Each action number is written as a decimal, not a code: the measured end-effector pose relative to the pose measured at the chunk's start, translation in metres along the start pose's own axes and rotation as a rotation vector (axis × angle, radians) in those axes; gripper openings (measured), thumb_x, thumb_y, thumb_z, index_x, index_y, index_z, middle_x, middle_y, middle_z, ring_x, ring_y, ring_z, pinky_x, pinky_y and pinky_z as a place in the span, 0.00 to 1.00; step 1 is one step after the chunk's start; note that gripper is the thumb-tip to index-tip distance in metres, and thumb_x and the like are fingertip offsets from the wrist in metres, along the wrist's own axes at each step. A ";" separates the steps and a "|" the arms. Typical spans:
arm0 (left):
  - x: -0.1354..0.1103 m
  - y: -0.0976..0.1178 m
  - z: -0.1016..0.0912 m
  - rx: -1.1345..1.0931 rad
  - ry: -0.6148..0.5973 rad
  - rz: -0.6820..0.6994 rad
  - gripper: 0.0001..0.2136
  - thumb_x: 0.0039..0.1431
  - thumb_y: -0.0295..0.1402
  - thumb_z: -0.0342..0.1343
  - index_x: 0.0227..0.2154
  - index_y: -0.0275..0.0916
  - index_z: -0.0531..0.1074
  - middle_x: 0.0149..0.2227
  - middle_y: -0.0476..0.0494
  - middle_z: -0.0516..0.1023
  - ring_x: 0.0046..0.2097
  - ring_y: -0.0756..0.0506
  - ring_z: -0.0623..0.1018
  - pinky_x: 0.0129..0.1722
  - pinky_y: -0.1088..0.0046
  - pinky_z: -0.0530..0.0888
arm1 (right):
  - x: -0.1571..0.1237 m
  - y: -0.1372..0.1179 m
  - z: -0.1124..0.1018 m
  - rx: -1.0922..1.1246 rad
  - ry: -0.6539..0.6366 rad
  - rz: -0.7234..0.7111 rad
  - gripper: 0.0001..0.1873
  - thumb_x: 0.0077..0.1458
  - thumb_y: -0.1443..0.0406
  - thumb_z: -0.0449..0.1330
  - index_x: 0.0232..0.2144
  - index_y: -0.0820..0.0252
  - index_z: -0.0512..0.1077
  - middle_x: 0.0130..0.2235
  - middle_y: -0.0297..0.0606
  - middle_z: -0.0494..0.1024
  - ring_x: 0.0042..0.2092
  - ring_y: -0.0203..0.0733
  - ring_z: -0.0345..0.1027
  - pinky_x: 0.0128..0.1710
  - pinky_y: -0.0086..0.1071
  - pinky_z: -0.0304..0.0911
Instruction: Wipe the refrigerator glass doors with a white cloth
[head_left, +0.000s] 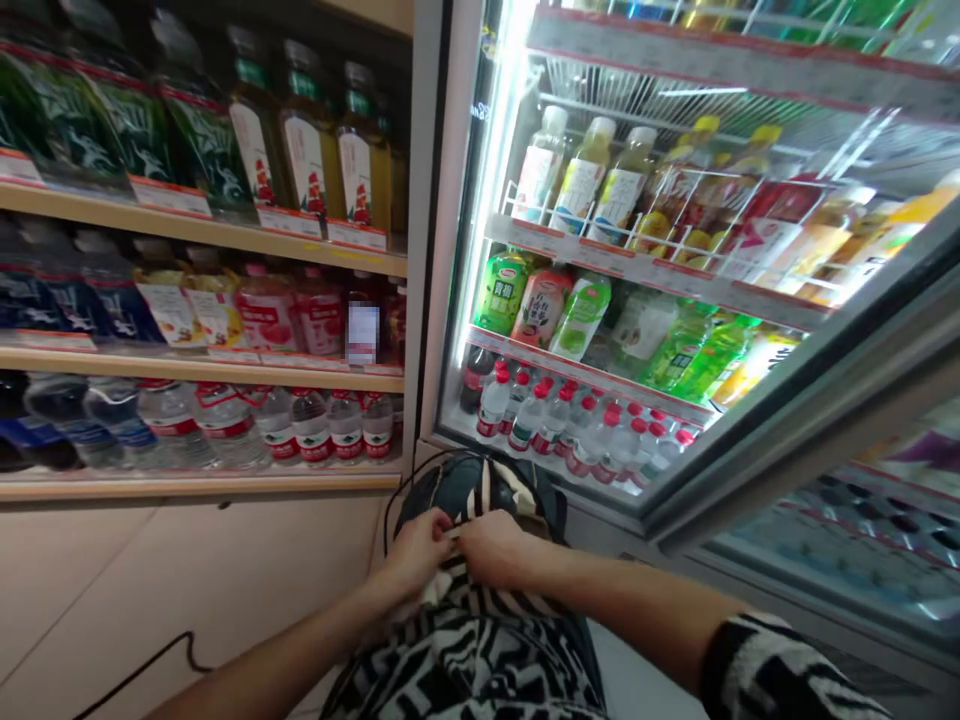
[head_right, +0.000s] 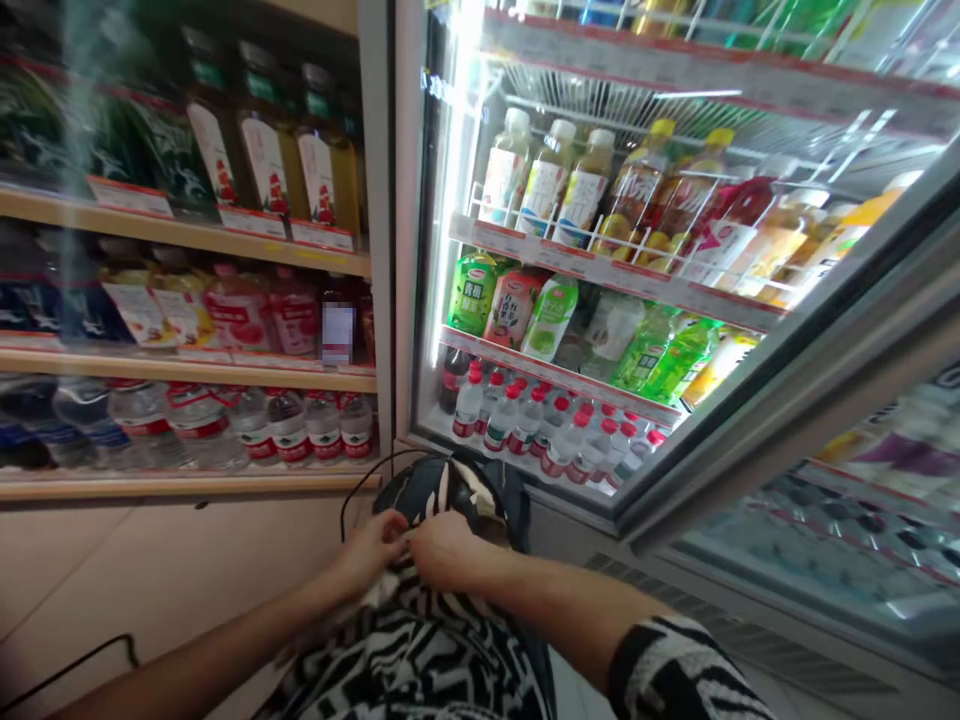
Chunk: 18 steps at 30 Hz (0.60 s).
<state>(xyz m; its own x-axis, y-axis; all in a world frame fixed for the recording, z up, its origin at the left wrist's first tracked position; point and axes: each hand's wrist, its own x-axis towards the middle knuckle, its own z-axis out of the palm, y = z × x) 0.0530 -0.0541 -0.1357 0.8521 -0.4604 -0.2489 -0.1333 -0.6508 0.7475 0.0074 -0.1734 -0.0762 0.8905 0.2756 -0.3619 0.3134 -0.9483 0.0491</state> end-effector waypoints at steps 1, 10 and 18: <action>0.008 0.005 -0.004 -0.008 0.044 -0.003 0.16 0.49 0.29 0.51 0.43 0.32 0.68 0.31 0.45 0.75 0.34 0.48 0.73 0.33 0.76 0.65 | -0.005 0.004 -0.003 0.045 0.034 -0.001 0.07 0.47 0.68 0.58 0.30 0.62 0.76 0.30 0.44 0.78 0.32 0.45 0.73 0.30 0.30 0.64; 0.026 0.063 -0.035 0.096 0.007 0.216 0.11 0.54 0.34 0.48 0.23 0.35 0.72 0.24 0.48 0.71 0.30 0.49 0.70 0.32 0.75 0.62 | -0.054 0.019 0.002 0.396 0.322 0.128 0.09 0.55 0.70 0.51 0.31 0.63 0.71 0.31 0.36 0.77 0.31 0.31 0.67 0.29 0.21 0.57; 0.001 0.114 -0.022 0.334 -0.230 0.464 0.07 0.46 0.28 0.54 0.16 0.38 0.72 0.20 0.46 0.72 0.28 0.46 0.71 0.33 0.71 0.65 | -0.046 -0.007 0.016 0.243 0.285 0.029 0.10 0.49 0.70 0.53 0.33 0.64 0.74 0.34 0.45 0.78 0.35 0.43 0.71 0.35 0.30 0.61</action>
<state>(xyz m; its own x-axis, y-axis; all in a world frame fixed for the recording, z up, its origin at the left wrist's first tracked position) 0.0501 -0.1154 -0.0373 0.5410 -0.8353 -0.0981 -0.6470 -0.4879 0.5860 -0.0407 -0.1820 -0.0750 0.9646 0.2483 -0.0888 0.2297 -0.9565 -0.1797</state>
